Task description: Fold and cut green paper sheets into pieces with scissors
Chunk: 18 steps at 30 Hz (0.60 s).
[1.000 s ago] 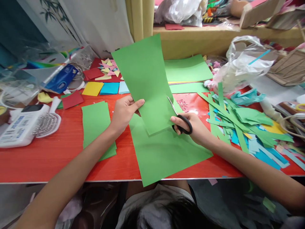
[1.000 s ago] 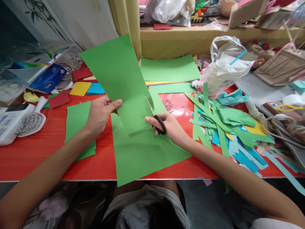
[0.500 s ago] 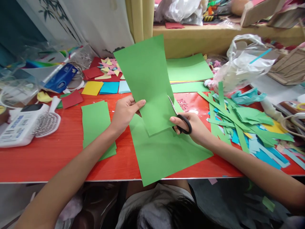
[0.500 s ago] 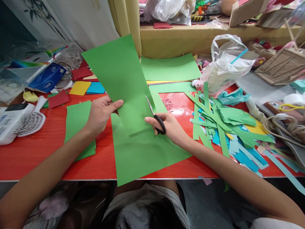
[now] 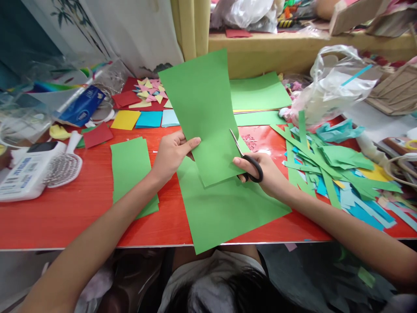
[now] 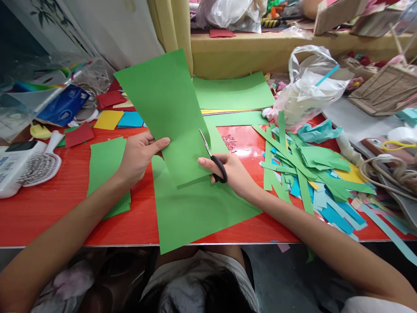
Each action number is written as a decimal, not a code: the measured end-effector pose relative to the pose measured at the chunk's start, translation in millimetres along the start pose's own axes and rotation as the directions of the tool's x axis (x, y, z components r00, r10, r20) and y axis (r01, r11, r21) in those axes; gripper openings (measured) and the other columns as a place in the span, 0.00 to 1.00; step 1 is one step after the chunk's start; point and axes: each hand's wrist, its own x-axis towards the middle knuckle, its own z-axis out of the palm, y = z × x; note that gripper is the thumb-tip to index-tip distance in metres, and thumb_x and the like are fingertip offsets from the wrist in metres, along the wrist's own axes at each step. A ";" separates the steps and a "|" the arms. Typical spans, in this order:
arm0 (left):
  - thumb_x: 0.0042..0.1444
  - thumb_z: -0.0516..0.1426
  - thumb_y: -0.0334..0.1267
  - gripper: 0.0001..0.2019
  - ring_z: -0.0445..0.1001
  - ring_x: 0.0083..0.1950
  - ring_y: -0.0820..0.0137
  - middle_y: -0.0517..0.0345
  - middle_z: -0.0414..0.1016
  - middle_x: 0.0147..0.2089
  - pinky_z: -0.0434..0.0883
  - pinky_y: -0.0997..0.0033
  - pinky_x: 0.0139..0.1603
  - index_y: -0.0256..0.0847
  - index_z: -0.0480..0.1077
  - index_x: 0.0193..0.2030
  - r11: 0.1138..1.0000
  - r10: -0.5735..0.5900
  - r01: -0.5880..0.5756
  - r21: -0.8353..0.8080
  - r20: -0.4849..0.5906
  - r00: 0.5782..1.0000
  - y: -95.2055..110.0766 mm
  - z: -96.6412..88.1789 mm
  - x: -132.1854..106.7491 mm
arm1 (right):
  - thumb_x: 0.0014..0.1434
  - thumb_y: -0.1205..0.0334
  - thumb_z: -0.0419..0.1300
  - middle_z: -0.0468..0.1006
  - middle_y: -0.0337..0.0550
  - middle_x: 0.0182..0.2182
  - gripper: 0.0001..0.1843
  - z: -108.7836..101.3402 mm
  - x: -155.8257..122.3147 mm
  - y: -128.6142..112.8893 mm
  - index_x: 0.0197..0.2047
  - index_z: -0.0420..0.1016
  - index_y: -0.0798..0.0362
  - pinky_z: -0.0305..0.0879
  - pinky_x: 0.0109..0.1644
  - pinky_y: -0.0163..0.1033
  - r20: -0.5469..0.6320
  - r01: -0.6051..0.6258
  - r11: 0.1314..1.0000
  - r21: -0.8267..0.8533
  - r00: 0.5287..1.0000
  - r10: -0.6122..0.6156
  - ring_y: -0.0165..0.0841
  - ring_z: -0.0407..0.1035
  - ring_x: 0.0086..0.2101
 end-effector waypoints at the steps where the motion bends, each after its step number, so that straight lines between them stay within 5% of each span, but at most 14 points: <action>1: 0.47 0.62 0.39 0.11 0.70 0.21 0.76 0.63 0.70 0.20 0.69 0.76 0.23 0.37 0.67 0.22 1.000 -0.003 0.003 -0.006 0.003 1.000 0.5 0.2 0.0 | 0.52 0.40 0.57 0.63 0.33 0.14 0.25 0.1 -0.4 -0.6 0.20 0.58 0.52 0.45 0.23 0.36 0.000 0.009 1.000 -0.018 1.000 -0.009 0.24 0.56 0.18; 18: 0.46 0.62 0.41 0.11 0.70 0.23 0.74 0.61 0.71 0.21 0.68 0.74 0.24 0.37 0.68 0.24 1.000 -0.018 0.018 -0.002 0.039 0.999 -2.7 -0.2 -0.3 | 0.51 0.38 0.57 0.57 0.33 0.18 0.25 2.0 -0.6 -0.3 0.22 0.60 0.52 0.51 0.21 0.33 -0.011 0.022 1.000 0.016 1.000 -0.022 0.25 0.60 0.19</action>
